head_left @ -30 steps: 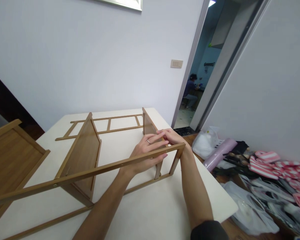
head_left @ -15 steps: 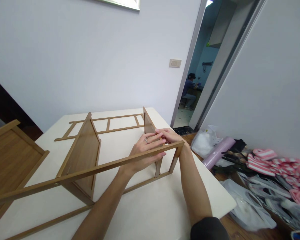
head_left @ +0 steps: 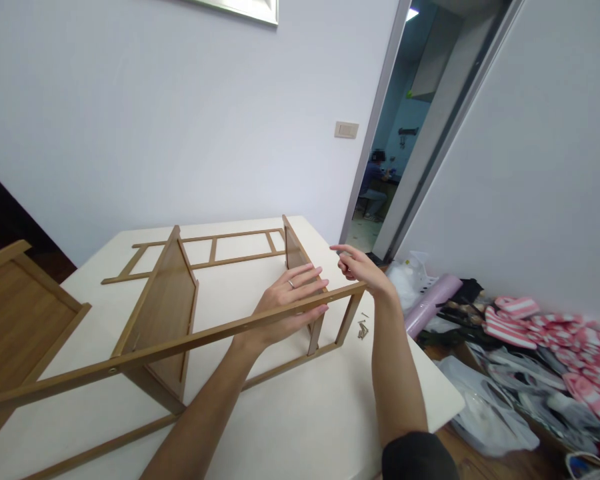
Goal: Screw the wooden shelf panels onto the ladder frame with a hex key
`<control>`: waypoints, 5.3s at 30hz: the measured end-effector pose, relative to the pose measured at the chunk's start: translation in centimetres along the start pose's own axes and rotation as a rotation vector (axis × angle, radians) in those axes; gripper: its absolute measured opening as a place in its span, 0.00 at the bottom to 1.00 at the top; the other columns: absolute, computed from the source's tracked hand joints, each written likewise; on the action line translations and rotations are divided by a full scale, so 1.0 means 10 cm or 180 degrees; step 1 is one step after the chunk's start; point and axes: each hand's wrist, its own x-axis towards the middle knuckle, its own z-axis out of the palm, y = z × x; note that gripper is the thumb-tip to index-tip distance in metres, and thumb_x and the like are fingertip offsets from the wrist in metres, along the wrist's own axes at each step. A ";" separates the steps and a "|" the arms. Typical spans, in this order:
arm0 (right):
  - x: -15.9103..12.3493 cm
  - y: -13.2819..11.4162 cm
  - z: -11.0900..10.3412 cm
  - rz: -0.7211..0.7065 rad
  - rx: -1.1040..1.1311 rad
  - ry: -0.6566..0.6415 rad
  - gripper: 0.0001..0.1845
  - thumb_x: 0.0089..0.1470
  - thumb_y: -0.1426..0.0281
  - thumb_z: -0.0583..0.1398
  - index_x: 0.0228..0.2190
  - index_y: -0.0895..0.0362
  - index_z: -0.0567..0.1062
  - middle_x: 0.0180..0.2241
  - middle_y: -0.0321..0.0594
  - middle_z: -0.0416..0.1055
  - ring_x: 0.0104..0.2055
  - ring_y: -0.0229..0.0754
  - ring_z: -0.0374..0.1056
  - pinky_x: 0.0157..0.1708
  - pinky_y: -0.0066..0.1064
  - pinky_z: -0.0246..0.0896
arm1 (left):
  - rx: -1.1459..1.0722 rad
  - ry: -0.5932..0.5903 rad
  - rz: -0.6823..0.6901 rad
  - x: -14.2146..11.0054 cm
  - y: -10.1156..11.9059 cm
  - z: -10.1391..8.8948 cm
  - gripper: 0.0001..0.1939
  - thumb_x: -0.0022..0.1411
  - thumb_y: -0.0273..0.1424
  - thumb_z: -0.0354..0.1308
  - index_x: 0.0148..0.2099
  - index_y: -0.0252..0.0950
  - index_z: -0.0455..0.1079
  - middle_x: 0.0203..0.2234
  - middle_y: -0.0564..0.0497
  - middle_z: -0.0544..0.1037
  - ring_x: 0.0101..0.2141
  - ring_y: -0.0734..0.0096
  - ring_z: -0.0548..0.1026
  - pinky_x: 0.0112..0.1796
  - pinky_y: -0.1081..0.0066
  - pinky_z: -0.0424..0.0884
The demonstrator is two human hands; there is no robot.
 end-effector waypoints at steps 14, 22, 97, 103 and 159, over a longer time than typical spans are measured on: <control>-0.90 1.07 -0.44 0.1165 -0.1717 0.0745 0.21 0.67 0.59 0.64 0.55 0.57 0.74 0.55 0.45 0.74 0.52 0.48 0.74 0.51 0.46 0.75 | -0.0229 -0.0114 -0.0222 -0.03 -0.01 0.00 0.18 0.71 0.36 0.64 0.61 0.41 0.77 0.61 0.46 0.79 0.65 0.55 0.73 0.63 0.51 0.76; -1.45 1.23 -0.48 0.1354 -0.2578 0.0426 0.19 0.68 0.59 0.63 0.54 0.57 0.75 0.53 0.45 0.75 0.50 0.46 0.75 0.50 0.45 0.75 | -0.0242 -0.0141 -0.0322 -0.04 0.00 -0.01 0.18 0.71 0.38 0.64 0.60 0.43 0.78 0.62 0.47 0.79 0.65 0.54 0.73 0.63 0.51 0.76; -1.29 -0.88 0.29 -0.0774 -0.3233 -0.0397 0.06 0.65 0.67 0.66 0.34 0.53 0.81 0.32 0.36 0.83 0.32 0.42 0.78 0.32 0.30 0.56 | -0.0327 0.0146 0.0134 0.32 -0.21 0.26 0.18 0.67 0.14 0.50 0.37 0.39 0.75 0.32 0.55 0.83 0.40 0.69 0.77 0.60 0.55 0.70; -1.32 -0.90 0.26 -0.0537 -0.3123 -0.0685 0.07 0.66 0.65 0.66 0.35 0.53 0.81 0.33 0.36 0.84 0.35 0.42 0.79 0.33 0.30 0.58 | -0.0197 0.0177 0.0105 0.33 -0.25 0.34 0.18 0.66 0.13 0.49 0.34 0.39 0.72 0.30 0.55 0.80 0.39 0.70 0.75 0.62 0.56 0.67; -1.23 -0.92 0.31 -0.0892 -0.3146 -0.0614 0.10 0.67 0.65 0.63 0.32 0.53 0.80 0.27 0.35 0.79 0.28 0.39 0.74 0.30 0.30 0.54 | -0.0120 0.0248 0.0071 0.38 -0.24 0.30 0.19 0.66 0.15 0.47 0.31 0.39 0.72 0.27 0.53 0.80 0.36 0.68 0.75 0.58 0.56 0.71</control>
